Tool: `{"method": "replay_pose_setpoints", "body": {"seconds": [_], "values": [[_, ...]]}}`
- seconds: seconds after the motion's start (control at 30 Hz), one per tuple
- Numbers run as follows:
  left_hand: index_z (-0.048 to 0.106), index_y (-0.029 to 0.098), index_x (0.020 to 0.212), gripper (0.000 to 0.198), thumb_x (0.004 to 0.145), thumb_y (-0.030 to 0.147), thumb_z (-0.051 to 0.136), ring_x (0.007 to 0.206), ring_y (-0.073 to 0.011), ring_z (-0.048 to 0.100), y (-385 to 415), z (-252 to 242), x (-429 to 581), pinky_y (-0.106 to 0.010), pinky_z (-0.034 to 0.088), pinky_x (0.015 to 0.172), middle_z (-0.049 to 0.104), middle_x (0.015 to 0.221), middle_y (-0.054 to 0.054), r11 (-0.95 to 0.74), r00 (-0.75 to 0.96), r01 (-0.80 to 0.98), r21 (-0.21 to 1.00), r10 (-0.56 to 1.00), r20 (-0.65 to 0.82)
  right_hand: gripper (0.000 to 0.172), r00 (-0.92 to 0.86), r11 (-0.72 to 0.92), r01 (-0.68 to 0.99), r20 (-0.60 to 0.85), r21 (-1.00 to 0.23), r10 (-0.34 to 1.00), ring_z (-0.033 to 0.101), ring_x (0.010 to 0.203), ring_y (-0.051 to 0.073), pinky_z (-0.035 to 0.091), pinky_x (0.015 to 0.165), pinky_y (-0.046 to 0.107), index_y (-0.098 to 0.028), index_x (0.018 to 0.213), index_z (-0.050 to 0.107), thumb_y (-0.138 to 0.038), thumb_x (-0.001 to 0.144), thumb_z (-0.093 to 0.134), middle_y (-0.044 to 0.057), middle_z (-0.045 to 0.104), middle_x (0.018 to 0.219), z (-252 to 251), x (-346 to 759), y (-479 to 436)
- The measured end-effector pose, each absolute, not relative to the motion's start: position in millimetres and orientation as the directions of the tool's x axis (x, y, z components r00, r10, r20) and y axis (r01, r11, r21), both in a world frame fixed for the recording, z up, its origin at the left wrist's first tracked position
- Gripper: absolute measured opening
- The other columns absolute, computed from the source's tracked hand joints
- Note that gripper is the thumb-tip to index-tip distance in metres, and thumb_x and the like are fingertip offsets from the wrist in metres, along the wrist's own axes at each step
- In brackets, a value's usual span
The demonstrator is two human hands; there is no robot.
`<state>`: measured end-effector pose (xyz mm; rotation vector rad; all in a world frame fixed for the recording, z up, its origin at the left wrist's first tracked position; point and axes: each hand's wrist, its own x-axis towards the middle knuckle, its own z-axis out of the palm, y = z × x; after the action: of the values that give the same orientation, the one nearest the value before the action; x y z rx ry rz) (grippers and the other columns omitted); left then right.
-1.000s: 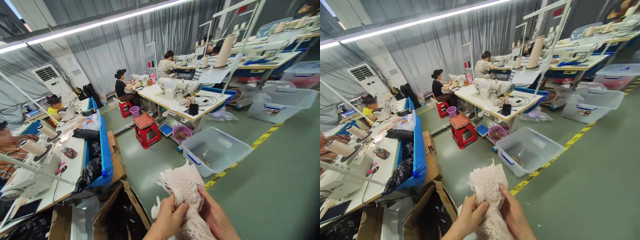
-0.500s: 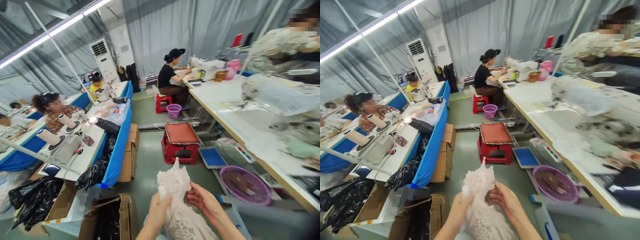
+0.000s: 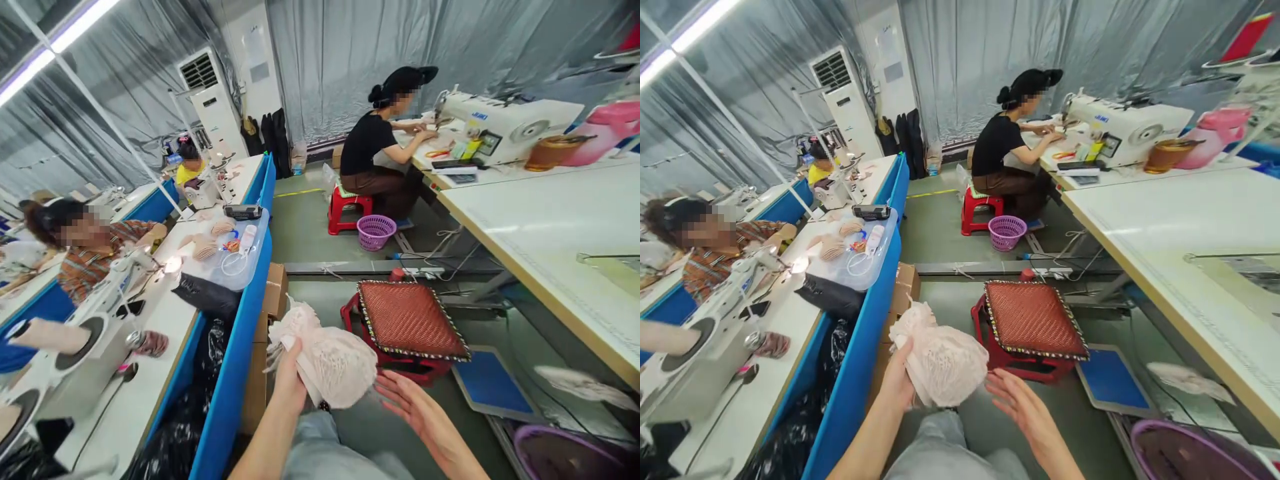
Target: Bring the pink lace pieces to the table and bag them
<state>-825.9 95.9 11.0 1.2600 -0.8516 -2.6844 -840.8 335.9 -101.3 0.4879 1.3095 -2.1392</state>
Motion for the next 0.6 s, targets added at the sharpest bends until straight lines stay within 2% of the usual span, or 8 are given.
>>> {"method": "replay_pose_setpoints", "body": {"seconds": [0.17, 0.27, 0.33, 0.47, 0.6], "values": [[0.053, 0.004, 0.135, 0.044, 0.095, 0.025, 0.054, 0.113, -0.0308, 0.066, 76.4, 14.2, -927.0, -0.042, 0.054, 0.101, 0.071, 0.115, -0.019, -0.833, -0.634, -0.279, 0.478, -0.214, -0.743, 0.066, -0.769, -0.324, 0.638, -0.562, -0.698, -0.305, 0.062, 0.115, 0.034, 0.051, 0.097, 0.044, -0.023, 0.109, 0.071, -0.067, 0.062, 0.083, 0.014, 0.067, 0.122, -88.7, -900.8, 308.8], [0.05, 0.005, 0.138, 0.048, 0.095, 0.025, 0.055, 0.114, -0.03, 0.066, 72.6, 15.7, -987.3, -0.041, 0.054, 0.101, 0.071, 0.116, -0.019, -0.83, -0.649, -0.276, 0.485, -0.211, -0.731, 0.066, -0.744, -0.308, 0.664, -0.562, -0.681, -0.361, 0.06, 0.118, 0.033, 0.049, 0.098, 0.044, -0.024, 0.115, 0.068, -0.067, 0.067, 0.079, 0.014, 0.064, 0.128, -87.5, -951.6, 290.9], [0.051, 0.005, 0.138, 0.047, 0.095, 0.023, 0.055, 0.114, -0.0295, 0.066, 72.2, 19.9, -1025.4, -0.04, 0.054, 0.101, 0.071, 0.116, -0.019, -0.83, -0.677, -0.25, 0.498, -0.217, -0.703, 0.07, -0.729, -0.333, 0.681, -0.561, -0.652, -0.392, 0.06, 0.118, 0.033, 0.049, 0.098, 0.044, -0.023, 0.117, 0.065, -0.066, 0.064, 0.081, 0.015, 0.063, 0.128, -89.9, -994.8, 279.9], [0.053, 0.003, 0.136, 0.044, 0.095, 0.022, 0.054, 0.113, -0.0291, 0.066, 67.4, 30.7, -1088.4, -0.038, 0.054, 0.101, 0.073, 0.113, -0.018, -0.832, -0.668, -0.178, 0.526, -0.29, -0.685, 0.076, -0.668, -0.367, 0.743, -0.589, -0.56, -0.455, 0.063, 0.113, 0.032, 0.052, 0.093, 0.042, -0.023, 0.117, 0.062, -0.064, 0.057, 0.083, 0.012, 0.069, 0.118, -95.3, -1089.4, 256.9], [0.054, 0.004, 0.135, 0.042, 0.097, 0.021, 0.052, 0.109, -0.0248, 0.069, 55.2, 31.3, -1134.6, -0.033, 0.052, 0.103, 0.073, 0.113, -0.016, -0.832, -0.655, -0.081, 0.548, -0.37, -0.658, 0.065, -0.615, -0.309, 0.785, -0.611, -0.538, -0.498, 0.067, 0.101, 0.031, 0.054, 0.087, 0.041, -0.02, 0.1, 0.067, -0.064, 0.055, 0.082, 0.011, 0.073, 0.101, -94.5, -1166.0, 229.0]]}}
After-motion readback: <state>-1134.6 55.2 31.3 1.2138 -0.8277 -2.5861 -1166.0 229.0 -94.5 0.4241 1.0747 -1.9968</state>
